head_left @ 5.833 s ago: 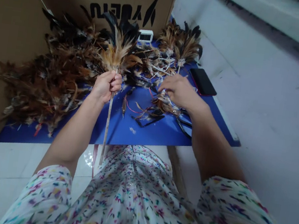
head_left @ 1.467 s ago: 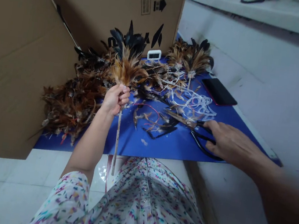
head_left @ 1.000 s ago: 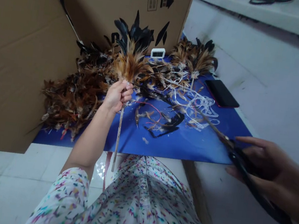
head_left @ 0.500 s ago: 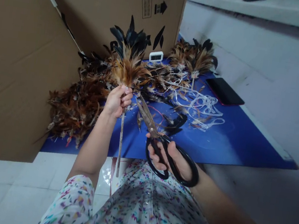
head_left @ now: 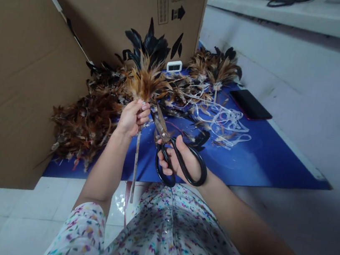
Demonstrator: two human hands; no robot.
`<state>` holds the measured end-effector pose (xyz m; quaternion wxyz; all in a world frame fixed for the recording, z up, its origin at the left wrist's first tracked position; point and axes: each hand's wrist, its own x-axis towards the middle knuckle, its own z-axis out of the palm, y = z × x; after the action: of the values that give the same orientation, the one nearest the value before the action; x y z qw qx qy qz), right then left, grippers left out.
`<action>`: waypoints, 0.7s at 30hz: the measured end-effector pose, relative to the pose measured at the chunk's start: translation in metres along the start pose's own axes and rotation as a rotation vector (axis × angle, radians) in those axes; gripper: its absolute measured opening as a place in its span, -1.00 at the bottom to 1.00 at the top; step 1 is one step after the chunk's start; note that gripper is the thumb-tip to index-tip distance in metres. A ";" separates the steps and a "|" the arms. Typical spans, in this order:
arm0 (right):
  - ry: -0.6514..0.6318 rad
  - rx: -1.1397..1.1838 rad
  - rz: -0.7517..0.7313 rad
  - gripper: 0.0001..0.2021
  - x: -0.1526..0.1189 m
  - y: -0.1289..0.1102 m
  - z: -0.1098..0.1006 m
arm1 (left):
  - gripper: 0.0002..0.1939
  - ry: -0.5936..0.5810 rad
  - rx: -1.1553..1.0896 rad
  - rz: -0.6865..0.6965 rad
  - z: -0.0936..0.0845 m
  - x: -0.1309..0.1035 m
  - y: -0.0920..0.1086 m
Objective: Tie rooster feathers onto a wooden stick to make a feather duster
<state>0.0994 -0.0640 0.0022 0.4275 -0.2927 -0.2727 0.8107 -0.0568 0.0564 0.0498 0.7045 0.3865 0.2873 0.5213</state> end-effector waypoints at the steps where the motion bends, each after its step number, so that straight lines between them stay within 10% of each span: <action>1: 0.002 -0.004 0.001 -0.26 0.002 -0.001 0.001 | -0.74 0.002 0.007 -0.005 0.000 0.000 -0.001; 21: 0.059 -0.126 -0.096 -0.41 0.008 0.001 0.000 | -0.73 0.000 0.049 -0.029 0.002 0.001 -0.006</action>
<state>0.0952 -0.0580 -0.0007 0.4544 -0.3293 -0.3244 0.7614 -0.0522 0.0561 0.0460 0.7023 0.3994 0.3052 0.5040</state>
